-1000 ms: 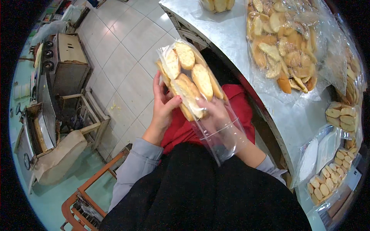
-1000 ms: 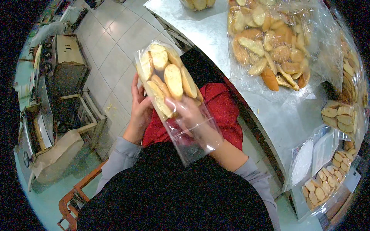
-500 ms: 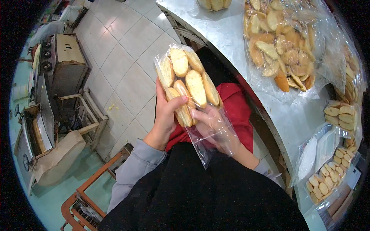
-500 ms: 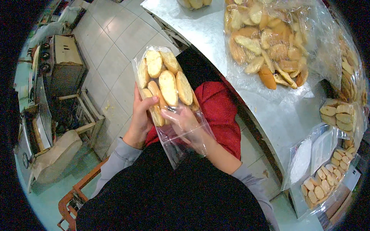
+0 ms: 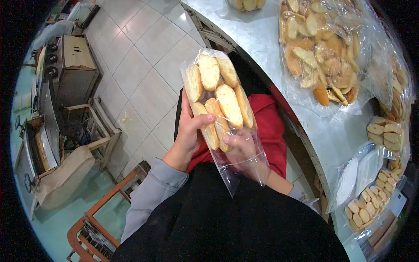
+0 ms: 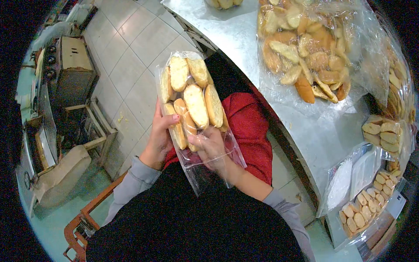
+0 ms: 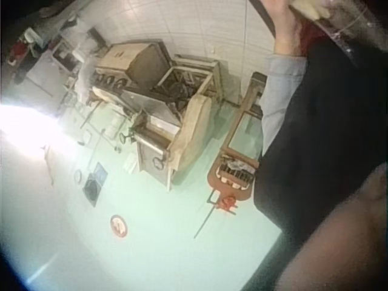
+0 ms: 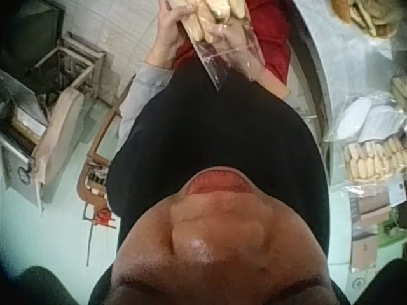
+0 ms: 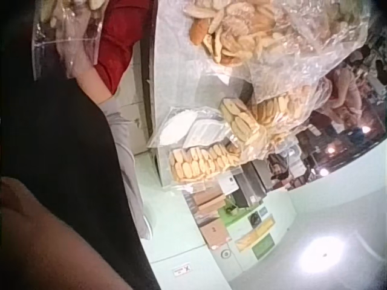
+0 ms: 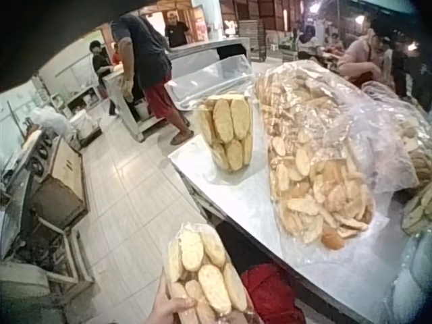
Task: The person packs small, oblong biscuits into a clear plastic bag. They pick up biscuits from a large pile on a metal table and place them into the bag held in their left hand. The person arranges the biscuits inside the bag and eventually places the filled bag onto the table.
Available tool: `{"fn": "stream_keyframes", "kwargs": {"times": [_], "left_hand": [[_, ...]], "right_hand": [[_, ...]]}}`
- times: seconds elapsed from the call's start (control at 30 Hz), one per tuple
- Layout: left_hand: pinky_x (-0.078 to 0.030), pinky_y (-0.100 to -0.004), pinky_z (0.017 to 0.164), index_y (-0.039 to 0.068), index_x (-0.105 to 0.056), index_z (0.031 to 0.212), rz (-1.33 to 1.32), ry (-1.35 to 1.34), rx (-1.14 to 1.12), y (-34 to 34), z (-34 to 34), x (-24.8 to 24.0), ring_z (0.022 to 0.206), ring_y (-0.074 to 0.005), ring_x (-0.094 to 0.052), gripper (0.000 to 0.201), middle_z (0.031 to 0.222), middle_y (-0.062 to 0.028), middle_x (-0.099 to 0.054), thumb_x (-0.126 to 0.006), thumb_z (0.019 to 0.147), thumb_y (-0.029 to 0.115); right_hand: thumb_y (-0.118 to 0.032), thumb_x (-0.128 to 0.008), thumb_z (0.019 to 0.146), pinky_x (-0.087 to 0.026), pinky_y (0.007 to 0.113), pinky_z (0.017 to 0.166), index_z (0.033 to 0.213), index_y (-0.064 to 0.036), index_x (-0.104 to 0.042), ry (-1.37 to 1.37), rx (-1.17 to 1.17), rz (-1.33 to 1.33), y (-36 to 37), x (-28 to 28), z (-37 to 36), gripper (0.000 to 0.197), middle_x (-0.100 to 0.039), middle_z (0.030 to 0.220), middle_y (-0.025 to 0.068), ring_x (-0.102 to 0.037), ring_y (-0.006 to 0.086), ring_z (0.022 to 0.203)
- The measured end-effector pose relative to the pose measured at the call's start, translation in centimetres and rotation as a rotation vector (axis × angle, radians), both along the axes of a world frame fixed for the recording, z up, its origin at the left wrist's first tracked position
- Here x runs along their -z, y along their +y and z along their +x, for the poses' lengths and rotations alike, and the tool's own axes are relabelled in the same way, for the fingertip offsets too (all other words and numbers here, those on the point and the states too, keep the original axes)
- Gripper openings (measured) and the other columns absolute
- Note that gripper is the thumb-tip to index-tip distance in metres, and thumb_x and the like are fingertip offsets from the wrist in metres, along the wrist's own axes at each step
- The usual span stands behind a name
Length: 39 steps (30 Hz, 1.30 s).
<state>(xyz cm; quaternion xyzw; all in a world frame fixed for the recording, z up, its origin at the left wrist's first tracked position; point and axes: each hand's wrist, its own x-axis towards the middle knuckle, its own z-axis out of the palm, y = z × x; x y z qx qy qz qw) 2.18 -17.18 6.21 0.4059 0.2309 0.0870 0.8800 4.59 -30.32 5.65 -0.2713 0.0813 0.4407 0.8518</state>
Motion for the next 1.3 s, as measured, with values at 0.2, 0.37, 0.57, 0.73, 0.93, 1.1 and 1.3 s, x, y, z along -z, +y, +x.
{"fn": "stream_keyframes", "kwargs": {"times": [0.2, 0.37, 0.57, 0.73, 0.93, 1.1, 1.3], "left_hand": [[-0.037, -0.0351, 0.097, 0.01, -0.017, 0.136, -0.02, 0.017, 0.008, -0.6, -0.1, 0.1, 0.116, -0.0232, -0.042, 0.084, 0.126, -0.0107, -0.039, -0.061, 0.064, 0.0], [-0.036, -0.0357, 0.097, 0.011, -0.016, 0.136, -0.064, 0.019, 0.038, -0.4, -0.1, 0.9, 0.117, -0.0239, -0.041, 0.086, 0.127, -0.0105, -0.038, -0.061, 0.064, 0.001], [-0.037, -0.0361, 0.097, 0.012, -0.016, 0.136, -0.064, 0.014, 0.058, -0.5, -0.1, 0.7, 0.118, -0.0241, -0.04, 0.085, 0.128, -0.0107, -0.036, -0.06, 0.064, 0.002], [-0.037, -0.0362, 0.097, 0.011, -0.018, 0.135, -0.083, -0.013, 0.07, -0.1, 0.0, 0.5, 0.118, -0.024, -0.041, 0.082, 0.126, -0.0108, -0.037, -0.06, 0.065, 0.003], [-0.035, -0.0346, 0.098, 0.01, -0.018, 0.135, -0.033, -0.007, 0.081, -0.1, -0.2, 0.2, 0.118, -0.0224, -0.04, 0.085, 0.126, -0.01, -0.038, -0.063, 0.063, 0.006], [-0.033, -0.0335, 0.099, 0.01, -0.017, 0.137, -0.005, -0.004, 0.097, 0.2, -0.3, 0.5, 0.119, -0.0216, -0.039, 0.091, 0.128, -0.0097, -0.037, -0.067, 0.061, 0.009], [-0.031, -0.0332, 0.101, 0.008, -0.015, 0.137, -0.02, -0.035, 0.09, 0.2, 0.0, -0.4, 0.121, -0.0214, -0.036, 0.095, 0.129, -0.0092, -0.037, -0.068, 0.059, 0.011]], "right_hand": [[-0.006, -0.059, 0.076, -0.048, 0.034, 0.083, 0.12, 0.0039, -0.042, 0.072, -0.053, -0.064, -1.7, 1.0, -0.3, 0.049, -0.053, 0.111, 0.0135, -0.055, 0.0206, 0.1], [-0.009, -0.057, 0.076, -0.044, 0.035, 0.087, 0.123, 0.0048, -0.038, 0.108, -0.099, -0.061, -1.7, 1.6, -0.4, 0.053, -0.05, 0.114, 0.0146, -0.051, 0.0228, 0.106], [-0.008, -0.053, 0.076, -0.038, 0.035, 0.095, 0.126, 0.0077, -0.034, 0.175, -0.038, -0.006, -1.8, -0.1, 0.0, 0.055, -0.046, 0.122, 0.0167, -0.047, 0.0242, 0.112], [-0.003, -0.055, 0.079, -0.049, 0.034, 0.083, 0.115, 0.0096, -0.048, 0.037, -0.061, -0.083, -1.8, 0.9, -0.1, 0.039, -0.056, 0.109, 0.0149, -0.056, 0.0209, 0.1], [-0.003, -0.057, 0.078, -0.044, 0.031, 0.09, 0.114, 0.0109, -0.048, 0.01, -0.012, -0.003, -1.9, 0.3, -0.1, 0.04, -0.055, 0.113, 0.0164, -0.056, 0.0216, 0.101], [-0.006, -0.058, 0.079, -0.044, 0.032, 0.09, 0.115, 0.0104, -0.048, -0.021, 0.03, -0.053, -1.8, -0.6, -0.2, 0.041, -0.054, 0.114, 0.0167, -0.055, 0.0221, 0.102], [-0.015, -0.059, 0.078, -0.044, 0.031, 0.089, 0.119, 0.0087, -0.044, -0.105, -0.181, -0.213, -3.1, -0.3, 0.4, 0.049, -0.052, 0.117, 0.0146, -0.054, 0.0209, 0.104]]}}
